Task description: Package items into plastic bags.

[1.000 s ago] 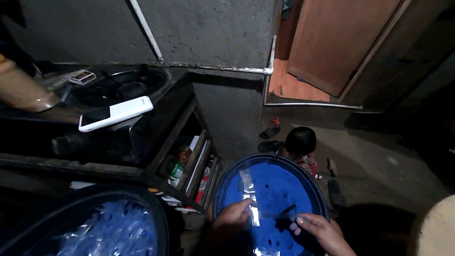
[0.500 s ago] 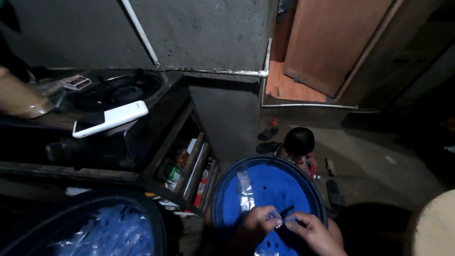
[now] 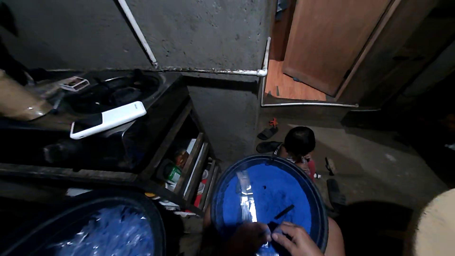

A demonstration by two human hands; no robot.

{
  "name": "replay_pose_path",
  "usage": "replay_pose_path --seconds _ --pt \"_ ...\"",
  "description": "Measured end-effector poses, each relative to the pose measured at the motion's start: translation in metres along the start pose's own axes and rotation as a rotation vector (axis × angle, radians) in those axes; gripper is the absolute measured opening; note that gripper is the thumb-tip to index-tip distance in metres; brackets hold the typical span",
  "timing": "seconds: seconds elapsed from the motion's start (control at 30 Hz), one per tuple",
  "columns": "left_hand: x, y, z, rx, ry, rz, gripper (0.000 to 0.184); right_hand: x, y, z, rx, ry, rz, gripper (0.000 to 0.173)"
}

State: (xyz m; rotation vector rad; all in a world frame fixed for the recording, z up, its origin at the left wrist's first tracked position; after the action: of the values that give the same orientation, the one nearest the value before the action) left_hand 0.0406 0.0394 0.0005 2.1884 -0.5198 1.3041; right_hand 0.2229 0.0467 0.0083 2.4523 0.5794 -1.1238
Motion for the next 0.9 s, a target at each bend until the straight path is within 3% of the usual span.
replay_pose_path --seconds 0.17,0.3,0.43,0.63,0.8,0.9 --pt "-0.007 0.003 0.007 -0.113 0.015 -0.039 0.035 0.001 0.002 0.015 0.002 -0.022 -0.003 0.027" --pt "-0.016 0.006 0.012 -0.013 0.193 -0.075 0.032 0.005 0.003 0.017 0.093 -0.149 0.045 0.021" --pt "-0.02 0.007 0.015 0.069 0.285 -0.083 0.031 0.012 0.002 0.022 0.086 -0.206 0.14 0.032" --pt "-0.025 0.005 0.023 0.13 0.384 -0.076 0.028 0.012 0.003 0.02 0.157 -0.278 0.099 0.015" --pt "-0.02 0.004 0.022 0.142 0.425 -0.117 0.029 0.014 0.002 0.024 0.142 -0.343 0.164 0.028" --pt "-0.025 0.002 0.027 0.164 0.431 -0.105 0.031 0.013 0.002 0.022 0.163 -0.328 0.129 0.018"
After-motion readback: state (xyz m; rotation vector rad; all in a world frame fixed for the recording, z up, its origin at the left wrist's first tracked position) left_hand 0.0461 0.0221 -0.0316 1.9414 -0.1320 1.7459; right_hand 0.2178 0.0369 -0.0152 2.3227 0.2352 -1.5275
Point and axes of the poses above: each hand's wrist, its own y-axis away from the middle knuckle, its own z-axis out of the palm, x = y × z, the point moved 4 cm from there along -y, towards the middle knuckle, and after that the axes turned 5 degrees about y, right-handed, at the moved point
